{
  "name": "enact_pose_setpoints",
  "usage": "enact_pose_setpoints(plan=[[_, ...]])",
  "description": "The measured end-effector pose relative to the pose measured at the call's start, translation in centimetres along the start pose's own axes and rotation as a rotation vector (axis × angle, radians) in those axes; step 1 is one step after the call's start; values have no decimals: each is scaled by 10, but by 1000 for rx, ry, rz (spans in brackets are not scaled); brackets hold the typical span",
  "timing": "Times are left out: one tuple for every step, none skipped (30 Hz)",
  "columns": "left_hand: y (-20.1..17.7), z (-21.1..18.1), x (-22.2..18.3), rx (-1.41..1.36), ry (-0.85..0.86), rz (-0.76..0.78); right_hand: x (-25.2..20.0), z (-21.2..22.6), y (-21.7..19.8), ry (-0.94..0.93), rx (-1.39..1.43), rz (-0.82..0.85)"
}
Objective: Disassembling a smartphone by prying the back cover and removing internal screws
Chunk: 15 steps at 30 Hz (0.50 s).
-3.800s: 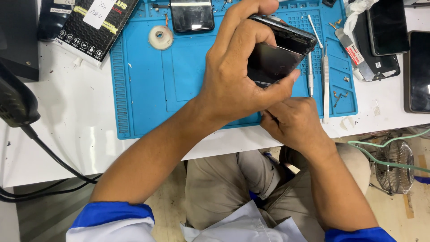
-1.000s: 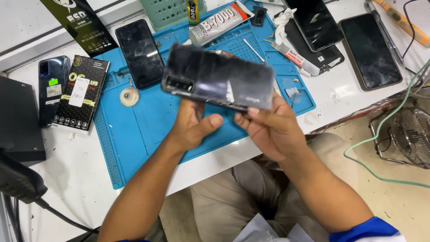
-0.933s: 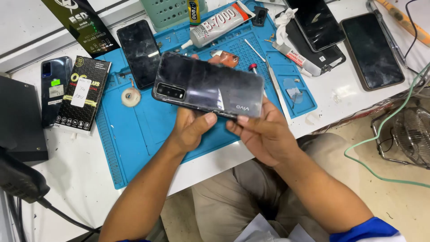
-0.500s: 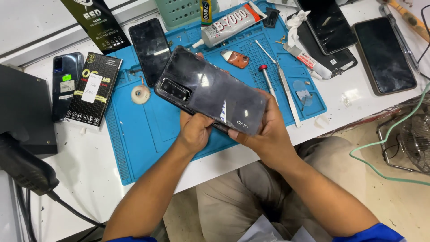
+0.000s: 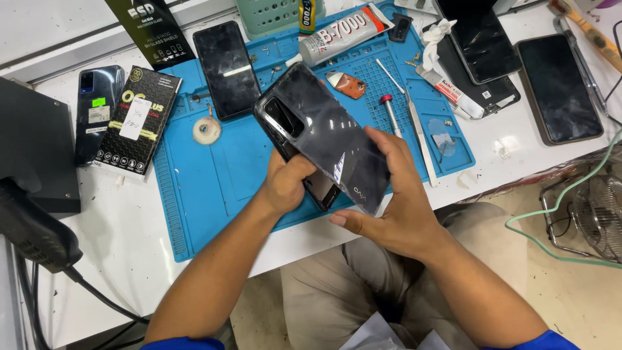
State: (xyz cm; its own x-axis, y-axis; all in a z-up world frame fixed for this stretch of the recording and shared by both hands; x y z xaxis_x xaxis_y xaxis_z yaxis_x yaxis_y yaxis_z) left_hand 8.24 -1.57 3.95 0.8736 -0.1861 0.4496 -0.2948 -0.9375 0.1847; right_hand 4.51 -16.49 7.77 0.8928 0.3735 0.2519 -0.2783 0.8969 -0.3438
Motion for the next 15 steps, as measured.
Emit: enact_pose_setpoints(plan=[[2,-1,1,10,-34,-13,0,0,-1,23,-5,-11],[4,-2,3,21,-68,-25,0,0,-1,46,-8,-23],[3,-2,2,22,-68,-25,0,-1,-3,46,-8,-22],[4,-2,2,37,-59,-1,0,1,-3,23,-59,-18],[5,-3,1,52,-49,22,0,3,-4,-1,-110,-13],[6,-7,3,51,-49,21,-1,3,-6,0,-110,-12],[9,-12,5,73,-37,40,-1,6,-7,-29,-169,3],[12,-18,8,95,-25,60,-1,8,-7,-59,-228,19],[11,-18,9,95,-24,58,-2,7,-10,-59,-228,21],[13,-20,9,101,-8,69,-4,6,-11,-73,-277,35],[14,-22,10,107,8,81,-5,5,-12,-88,-326,49],[14,-23,10,107,8,78,-4,7,-15,-87,-325,51],[15,-22,10,104,-9,81,-4,8,-15,-87,-340,80],[16,-21,10,99,-26,88,-3,10,-15,-86,-356,105],[17,-23,12,98,-27,88,-3,9,-16,-85,-357,105]])
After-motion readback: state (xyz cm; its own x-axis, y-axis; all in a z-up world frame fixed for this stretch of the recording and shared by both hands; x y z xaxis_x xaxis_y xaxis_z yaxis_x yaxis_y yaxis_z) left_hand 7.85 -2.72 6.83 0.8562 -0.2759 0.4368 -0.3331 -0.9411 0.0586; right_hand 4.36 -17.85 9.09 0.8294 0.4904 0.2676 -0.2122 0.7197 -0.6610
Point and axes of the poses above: each hand's wrist, its own x-axis towards the middle knuckle, its own y-axis out of the palm, z = x × y, the point moved 9 cm from there along x, towards the middle knuckle, and after that the axes turned 6 degrees about x, right-handed, at the moved point
